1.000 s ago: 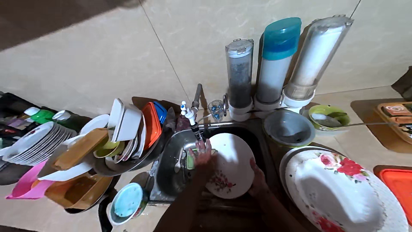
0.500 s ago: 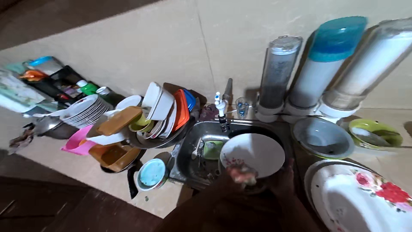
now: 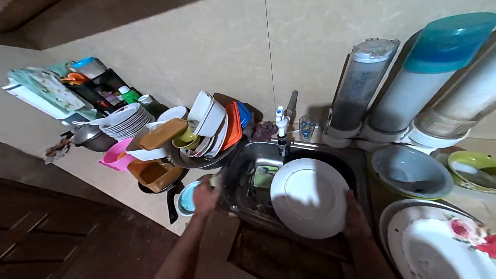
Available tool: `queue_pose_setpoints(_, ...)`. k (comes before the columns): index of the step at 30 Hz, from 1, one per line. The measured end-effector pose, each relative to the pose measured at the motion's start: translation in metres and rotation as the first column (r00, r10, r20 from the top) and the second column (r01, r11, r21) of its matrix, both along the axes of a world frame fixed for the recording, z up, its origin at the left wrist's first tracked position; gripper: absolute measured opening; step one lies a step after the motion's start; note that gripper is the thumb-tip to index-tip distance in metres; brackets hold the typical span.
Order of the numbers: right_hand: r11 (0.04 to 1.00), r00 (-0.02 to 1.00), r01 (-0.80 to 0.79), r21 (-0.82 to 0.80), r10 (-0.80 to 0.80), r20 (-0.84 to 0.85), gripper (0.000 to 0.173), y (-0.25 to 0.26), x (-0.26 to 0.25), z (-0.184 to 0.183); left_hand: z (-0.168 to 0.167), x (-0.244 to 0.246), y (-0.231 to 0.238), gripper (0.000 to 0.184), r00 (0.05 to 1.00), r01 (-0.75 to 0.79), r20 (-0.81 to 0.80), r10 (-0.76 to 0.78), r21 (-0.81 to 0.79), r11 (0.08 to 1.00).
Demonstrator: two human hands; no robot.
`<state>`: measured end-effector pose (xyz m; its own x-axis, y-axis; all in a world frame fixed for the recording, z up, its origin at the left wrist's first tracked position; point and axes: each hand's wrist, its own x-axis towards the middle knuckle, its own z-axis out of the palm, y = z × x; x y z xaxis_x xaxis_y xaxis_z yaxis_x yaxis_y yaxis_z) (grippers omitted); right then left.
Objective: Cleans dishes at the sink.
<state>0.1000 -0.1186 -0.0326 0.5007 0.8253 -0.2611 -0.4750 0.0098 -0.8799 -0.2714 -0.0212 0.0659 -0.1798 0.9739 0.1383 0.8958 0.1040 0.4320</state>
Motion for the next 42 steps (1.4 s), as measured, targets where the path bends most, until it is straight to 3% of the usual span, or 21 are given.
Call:
queue_pose_setpoints(3,0.999,1.000,0.018,-0.034,-0.018,0.018,0.048,0.004,-0.001,0.001,-0.016,-0.055,0.007,0.064,0.989,-0.139,-0.067,0.135,-0.047,0.989)
queue_pose_setpoints(6,0.998,1.000,0.011,-0.054,-0.011,-0.002,0.049,0.006,-0.002,0.005,-0.037,-0.070,0.003,0.075,0.993,-0.097,-0.060,0.098,0.027,0.995)
queue_pose_setpoints(11,0.998,1.000,0.021,-0.062,-0.022,-0.012,0.047,0.007,-0.004,0.004,-0.048,-0.080,0.000,0.039,0.989,0.138,-0.062,-0.137,0.015,0.990)
queue_pose_setpoints(15,0.995,1.000,0.027,-0.097,-0.027,-0.002,0.047,0.008,-0.006,0.007,-0.040,-0.071,0.000,0.036,0.984,-0.068,-0.159,0.077,0.064,0.996)
queue_pose_setpoints(17,0.991,0.999,0.040,-0.127,-0.039,0.011,0.048,0.009,-0.006,0.010,-0.035,-0.066,0.003,0.036,0.983,-0.048,-0.178,0.051,0.022,0.999)
queue_pose_setpoints(19,0.989,0.999,0.039,-0.145,-0.037,0.014,0.049,0.010,-0.006,0.007,-0.033,-0.072,0.004,0.032,0.994,-0.016,-0.110,0.023,0.061,0.998)
queue_pose_setpoints(22,0.990,0.999,0.037,-0.140,-0.038,-0.011,0.047,0.010,-0.008,0.006,-0.033,-0.067,0.005,0.033,0.987,-0.046,0.161,-0.004,0.308,0.950)
queue_pose_setpoints(24,0.989,0.999,0.036,-0.141,-0.039,-0.016,0.047,0.011,-0.008,0.007,-0.026,-0.023,-0.001,0.032,0.923,-0.006,0.350,-0.158,0.426,0.905)
queue_pose_setpoints(27,0.986,0.999,0.027,-0.167,-0.023,0.026,0.050,0.011,-0.011,0.007,-0.029,0.078,-0.022,0.026,0.746,0.264,0.444,-0.496,0.488,0.832)
queue_pose_setpoints(31,0.999,0.998,-0.025,-0.042,0.027,0.050,0.046,0.006,-0.016,0.001,-0.070,0.217,-0.040,0.022,0.486,0.672,0.187,-0.854,0.545,0.501)
queue_pose_setpoints(33,0.991,0.999,-0.036,0.126,0.031,0.036,0.038,0.004,-0.017,-0.005,-0.075,0.261,-0.038,0.026,0.474,0.802,-0.051,-0.879,0.438,0.407)
queue_pose_setpoints(35,0.991,0.997,-0.032,0.132,0.023,0.070,0.039,0.004,-0.011,-0.004,-0.060,0.273,-0.025,0.035,0.551,0.822,-0.124,-0.826,0.253,0.510)
queue_pose_setpoints(37,0.999,0.996,-0.022,0.031,0.019,0.088,0.040,0.001,-0.008,0.003,-0.044,0.261,0.001,0.046,0.677,0.735,-0.037,-0.735,0.081,0.673)
queue_pose_setpoints(39,1.000,0.999,0.002,-0.023,-0.001,0.046,0.041,0.000,-0.007,0.008,-0.041,0.236,0.026,0.047,0.761,0.645,0.093,-0.642,-0.010,0.764)
queue_pose_setpoints(42,0.993,0.998,0.059,-0.099,-0.057,0.026,0.046,-0.006,-0.004,0.008,-0.060,0.207,0.000,0.048,0.799,0.581,0.120,-0.589,0.097,0.808)
